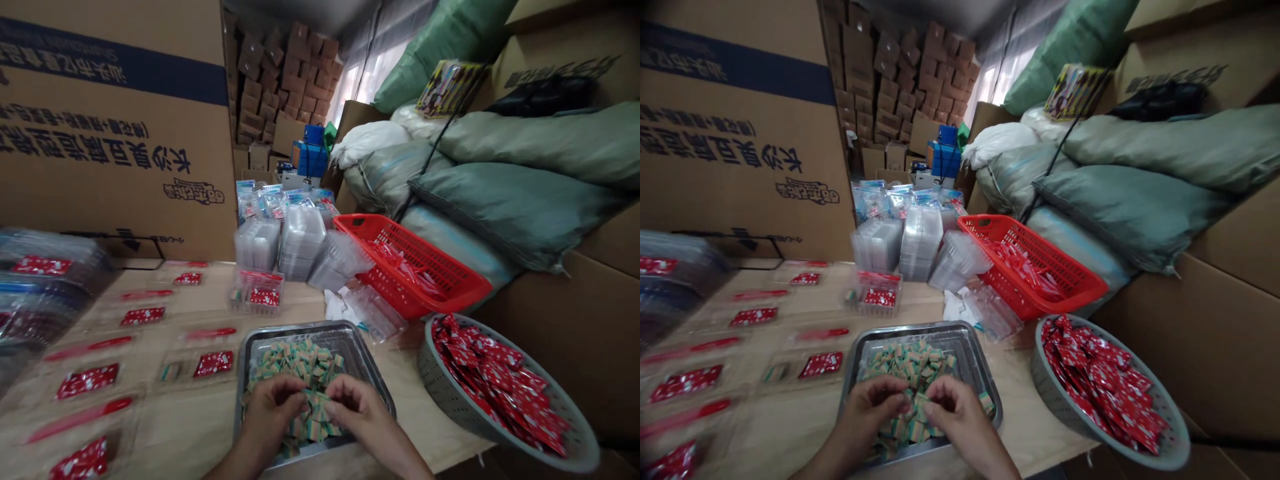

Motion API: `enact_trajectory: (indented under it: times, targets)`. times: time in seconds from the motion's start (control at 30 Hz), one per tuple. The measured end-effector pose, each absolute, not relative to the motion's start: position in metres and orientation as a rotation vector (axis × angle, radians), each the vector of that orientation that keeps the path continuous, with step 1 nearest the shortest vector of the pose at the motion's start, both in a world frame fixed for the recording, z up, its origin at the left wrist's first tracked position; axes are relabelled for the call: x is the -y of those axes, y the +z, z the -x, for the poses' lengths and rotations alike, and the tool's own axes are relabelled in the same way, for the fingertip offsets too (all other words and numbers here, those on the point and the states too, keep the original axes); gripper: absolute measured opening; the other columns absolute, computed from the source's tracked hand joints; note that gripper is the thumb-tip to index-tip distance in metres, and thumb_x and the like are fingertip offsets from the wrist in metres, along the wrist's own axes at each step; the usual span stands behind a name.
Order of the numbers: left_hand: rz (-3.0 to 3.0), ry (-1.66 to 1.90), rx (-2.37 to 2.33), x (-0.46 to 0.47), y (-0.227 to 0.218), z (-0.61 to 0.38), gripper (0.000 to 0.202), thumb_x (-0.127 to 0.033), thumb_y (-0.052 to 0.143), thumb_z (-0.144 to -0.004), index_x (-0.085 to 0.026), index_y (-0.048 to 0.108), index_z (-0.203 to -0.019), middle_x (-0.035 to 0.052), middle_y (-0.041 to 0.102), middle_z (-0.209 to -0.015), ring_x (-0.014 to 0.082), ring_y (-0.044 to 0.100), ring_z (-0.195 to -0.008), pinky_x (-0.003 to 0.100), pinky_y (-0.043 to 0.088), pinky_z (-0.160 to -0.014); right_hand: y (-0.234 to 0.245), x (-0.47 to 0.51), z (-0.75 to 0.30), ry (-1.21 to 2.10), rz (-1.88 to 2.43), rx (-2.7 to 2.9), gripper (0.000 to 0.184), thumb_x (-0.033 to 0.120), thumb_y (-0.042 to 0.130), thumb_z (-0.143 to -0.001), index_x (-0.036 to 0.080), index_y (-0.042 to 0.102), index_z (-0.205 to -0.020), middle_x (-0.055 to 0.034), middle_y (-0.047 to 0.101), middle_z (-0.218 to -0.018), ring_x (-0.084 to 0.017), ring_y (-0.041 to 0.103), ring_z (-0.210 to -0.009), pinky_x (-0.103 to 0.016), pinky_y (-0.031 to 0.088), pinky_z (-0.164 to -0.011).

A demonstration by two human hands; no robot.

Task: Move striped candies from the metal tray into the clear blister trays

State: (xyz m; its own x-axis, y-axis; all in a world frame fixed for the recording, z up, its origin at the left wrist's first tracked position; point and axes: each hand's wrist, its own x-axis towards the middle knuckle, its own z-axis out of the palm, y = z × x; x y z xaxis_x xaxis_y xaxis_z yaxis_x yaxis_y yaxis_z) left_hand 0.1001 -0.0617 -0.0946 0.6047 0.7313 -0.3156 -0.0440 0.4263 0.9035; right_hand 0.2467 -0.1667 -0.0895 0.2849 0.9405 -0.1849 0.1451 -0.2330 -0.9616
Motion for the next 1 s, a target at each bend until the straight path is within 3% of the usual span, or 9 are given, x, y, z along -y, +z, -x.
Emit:
enact_trajectory:
  times: [0.17,0.4,0.57,0.73,0.83,0.9,1.0]
  targets:
    - [-1.077,0.606,-0.781,0.062,-0.101,-0.092,0.027,-0.037,0.079,-0.049,-0.018,0.073,-0.066,0.0022,0.068,-0.062,0.0140,0.058,-0.057,0.023,0.047,-0.055,-0.092,0.145,-0.220,1.085,1.481,0.919,0.036,0.050,0.066,-0.071,0.015,0.058,-0.073,0.0041,0.048,-0.059,-0.009,0.042,-0.054,-0.020,0.032,-0.050]
    - [-0.995,0.573,-0.760,0.054,-0.110,-0.082,0.031,-0.040,0.084,-0.045,-0.017,0.072,-0.064,0.0014,0.068,-0.060,0.0126,0.058,-0.056,0.021,0.046,-0.055,-0.112,0.143,-0.211,1.032,1.468,0.792,0.036,0.048,0.071,-0.070,0.018,0.060,-0.086,0.0025,0.056,-0.067,-0.012,0.053,-0.059,-0.020,0.041,-0.052]
    - [-0.949,0.552,-0.773,0.053,-0.111,-0.078,0.040,-0.047,0.085,-0.042,-0.018,0.073,-0.066,0.0017,0.069,-0.061,0.0133,0.061,-0.055,0.021,0.047,-0.054,-0.124,0.140,-0.196,0.908,1.465,0.754,0.041,0.058,0.065,-0.072,0.017,0.059,-0.075,-0.0011,0.059,-0.068,-0.015,0.057,-0.062,-0.025,0.047,-0.057]
    - [-0.997,0.574,-0.682,0.050,-0.107,-0.069,0.037,-0.049,0.085,-0.046,-0.019,0.074,-0.066,0.0019,0.071,-0.065,0.0138,0.063,-0.062,0.020,0.049,-0.060,-0.116,0.139,-0.177,0.582,1.690,1.059,0.022,0.039,0.055,-0.084,0.019,0.064,-0.078,-0.0035,0.060,-0.075,-0.017,0.058,-0.071,-0.025,0.046,-0.063]
    - [-0.957,0.571,-0.716,0.048,-0.110,-0.063,0.040,-0.049,0.087,-0.041,-0.018,0.072,-0.063,0.0015,0.070,-0.061,0.0140,0.062,-0.058,0.022,0.051,-0.060,-0.109,0.138,-0.189,0.609,1.698,1.203,0.024,0.034,0.046,-0.088,0.021,0.066,-0.087,-0.0050,0.063,-0.082,-0.018,0.061,-0.075,-0.026,0.047,-0.065]
    - [-0.926,0.573,-0.787,0.046,-0.112,-0.058,0.044,-0.049,0.087,-0.038,-0.017,0.071,-0.063,0.0004,0.067,-0.056,0.0137,0.060,-0.053,0.024,0.051,-0.057,-0.108,0.136,-0.213,0.573,1.773,1.198,0.029,0.034,0.041,-0.088,0.020,0.066,-0.092,-0.0076,0.065,-0.087,-0.020,0.062,-0.078,-0.029,0.049,-0.069]
    - [-0.899,0.633,-0.855,0.045,-0.114,-0.048,0.044,-0.047,0.087,-0.040,-0.016,0.071,-0.067,-0.0007,0.065,-0.058,0.0129,0.058,-0.052,0.026,0.053,-0.058,-0.117,0.132,-0.263,0.265,2.089,1.168,0.028,0.032,0.043,-0.080,0.018,0.065,-0.088,-0.0120,0.063,-0.091,-0.026,0.060,-0.085,-0.038,0.047,-0.078]
